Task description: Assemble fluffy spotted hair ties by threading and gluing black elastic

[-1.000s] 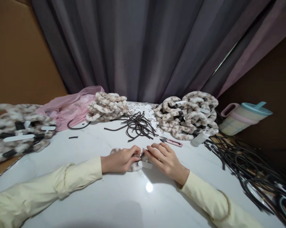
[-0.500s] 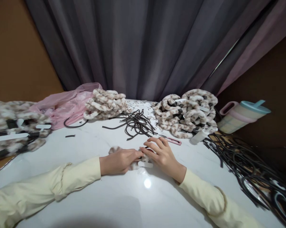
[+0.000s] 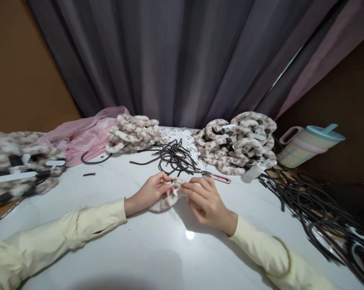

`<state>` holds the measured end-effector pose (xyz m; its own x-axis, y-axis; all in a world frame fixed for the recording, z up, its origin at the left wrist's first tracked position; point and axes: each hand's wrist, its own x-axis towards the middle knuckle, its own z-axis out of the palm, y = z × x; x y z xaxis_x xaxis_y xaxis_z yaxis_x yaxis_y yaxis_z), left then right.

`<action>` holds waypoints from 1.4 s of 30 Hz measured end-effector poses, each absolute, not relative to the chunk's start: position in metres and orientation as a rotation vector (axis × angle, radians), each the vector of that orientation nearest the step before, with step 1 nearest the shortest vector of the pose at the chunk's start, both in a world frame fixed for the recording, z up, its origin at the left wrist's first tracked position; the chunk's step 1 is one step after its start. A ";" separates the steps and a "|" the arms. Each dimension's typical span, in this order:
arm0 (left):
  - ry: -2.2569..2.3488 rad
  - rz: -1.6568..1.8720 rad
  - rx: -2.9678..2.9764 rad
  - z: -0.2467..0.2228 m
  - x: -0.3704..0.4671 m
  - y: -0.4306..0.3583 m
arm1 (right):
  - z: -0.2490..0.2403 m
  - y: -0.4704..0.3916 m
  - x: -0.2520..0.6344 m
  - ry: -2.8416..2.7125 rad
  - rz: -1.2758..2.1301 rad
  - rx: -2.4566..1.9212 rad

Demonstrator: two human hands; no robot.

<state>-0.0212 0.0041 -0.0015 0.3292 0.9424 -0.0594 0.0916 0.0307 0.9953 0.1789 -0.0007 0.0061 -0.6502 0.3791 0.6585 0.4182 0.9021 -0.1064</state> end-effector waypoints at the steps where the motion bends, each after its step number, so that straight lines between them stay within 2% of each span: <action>1: 1.006 0.890 1.292 -0.001 -0.021 0.006 | 0.007 -0.003 0.177 -2.415 -0.057 -0.546; 6: 0.945 0.881 1.001 -0.001 -0.023 0.009 | 0.007 -0.004 0.170 -2.559 -0.036 -0.666; 11: 0.996 0.920 1.016 0.002 -0.024 0.011 | 0.006 -0.002 0.170 -2.574 -0.020 -0.701; 20: 0.767 0.844 0.614 -0.004 -0.032 0.032 | 0.001 0.000 0.166 -2.638 -0.141 -0.816; 29: 0.701 0.864 0.480 0.006 -0.024 0.021 | -0.005 0.002 0.167 -2.392 0.383 -0.947; 36: 0.717 0.851 0.382 0.011 -0.020 0.018 | -0.006 0.001 0.166 -2.342 0.569 -0.914; 42: 0.883 0.935 0.891 0.011 -0.016 0.008 | -0.001 0.000 0.161 -2.121 0.958 -1.056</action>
